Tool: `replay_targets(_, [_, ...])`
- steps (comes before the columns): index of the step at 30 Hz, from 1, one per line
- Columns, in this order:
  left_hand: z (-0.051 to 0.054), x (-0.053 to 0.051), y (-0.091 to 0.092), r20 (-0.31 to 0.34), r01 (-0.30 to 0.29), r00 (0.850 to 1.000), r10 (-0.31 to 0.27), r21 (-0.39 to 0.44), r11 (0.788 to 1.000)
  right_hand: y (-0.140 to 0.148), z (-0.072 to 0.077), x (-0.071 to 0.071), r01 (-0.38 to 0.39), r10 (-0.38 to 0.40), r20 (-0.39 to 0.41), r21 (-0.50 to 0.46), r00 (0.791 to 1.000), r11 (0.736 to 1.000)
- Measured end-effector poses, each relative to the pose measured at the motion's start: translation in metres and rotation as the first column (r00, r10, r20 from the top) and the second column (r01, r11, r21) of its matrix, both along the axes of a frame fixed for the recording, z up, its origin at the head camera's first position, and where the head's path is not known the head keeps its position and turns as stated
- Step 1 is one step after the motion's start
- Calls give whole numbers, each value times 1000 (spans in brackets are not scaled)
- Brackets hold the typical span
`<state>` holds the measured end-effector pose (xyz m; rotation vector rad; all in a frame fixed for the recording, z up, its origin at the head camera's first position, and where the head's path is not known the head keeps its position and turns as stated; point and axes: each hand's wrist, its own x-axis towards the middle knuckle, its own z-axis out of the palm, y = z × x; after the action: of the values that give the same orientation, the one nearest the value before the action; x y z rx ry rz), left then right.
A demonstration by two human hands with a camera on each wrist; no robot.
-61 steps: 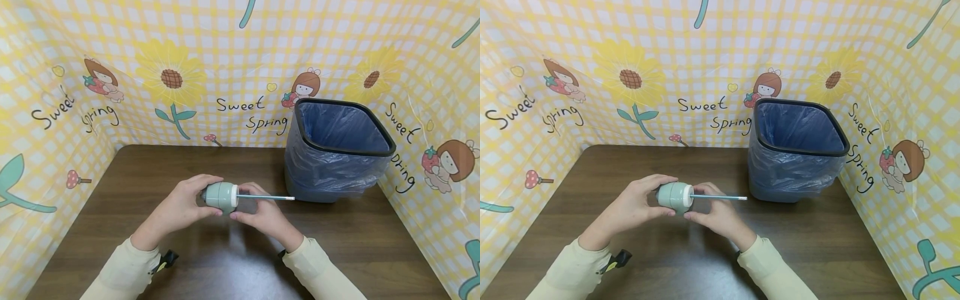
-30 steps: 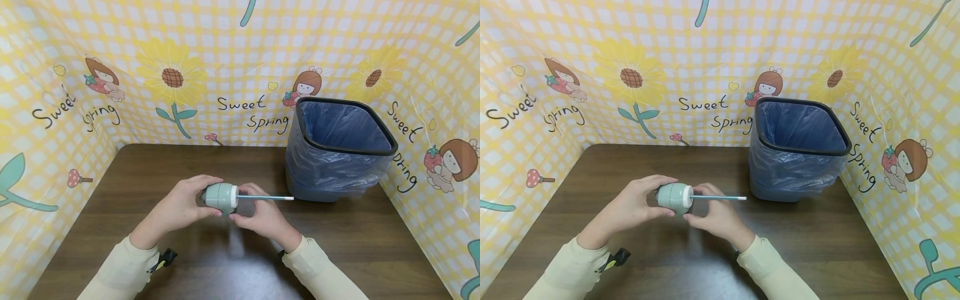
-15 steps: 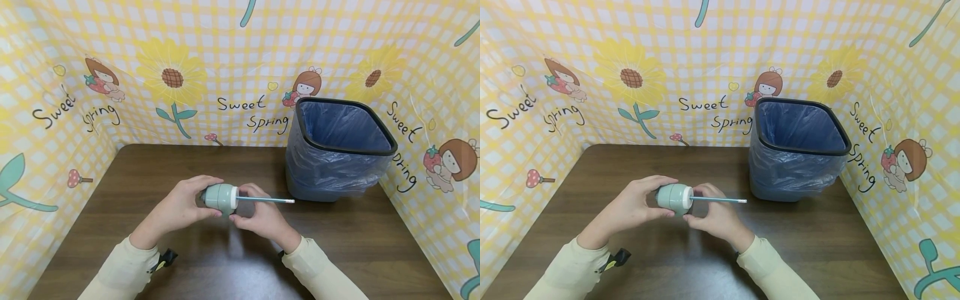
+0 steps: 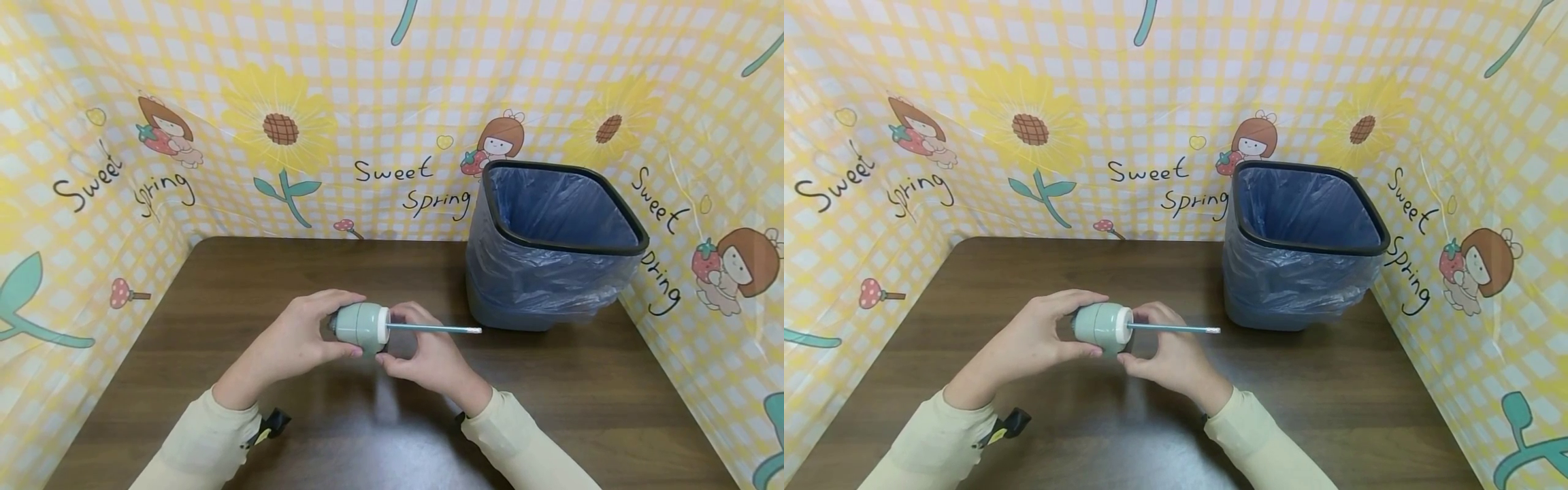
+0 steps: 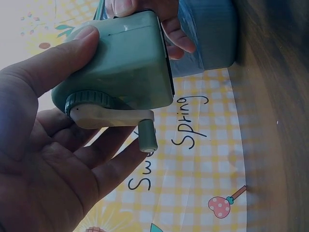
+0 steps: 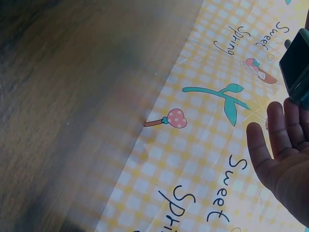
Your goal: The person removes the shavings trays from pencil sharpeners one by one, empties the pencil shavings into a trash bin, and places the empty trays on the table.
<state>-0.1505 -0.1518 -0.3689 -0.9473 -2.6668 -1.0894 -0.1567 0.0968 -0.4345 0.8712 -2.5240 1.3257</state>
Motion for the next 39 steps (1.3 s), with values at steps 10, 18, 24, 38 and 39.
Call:
replay_targets(10, [0,-1,0,-9,-6,1000,6,0,1000,0,0,0,-1,1,-27,-4,1000,1000])
replay_targets(18, [1,0,-1,-2,-10,1000,10,2,1000,-1,1,1,20,-20,-26,7,999,1000])
replay_targets(24, [1,0,-3,-7,-9,1000,9,-5,1000,0,0,0,-1,1,-24,0,1000,1000])
replay_targets(38, [-1,1,-5,1,-18,1000,18,-1,1000,1,-2,1,-16,15,-27,-11,1000,1000])
replay_targets(39, [0,1,-5,3,-19,1000,19,-2,1000,1,-2,1,-16,16,-23,-12,1000,1000])
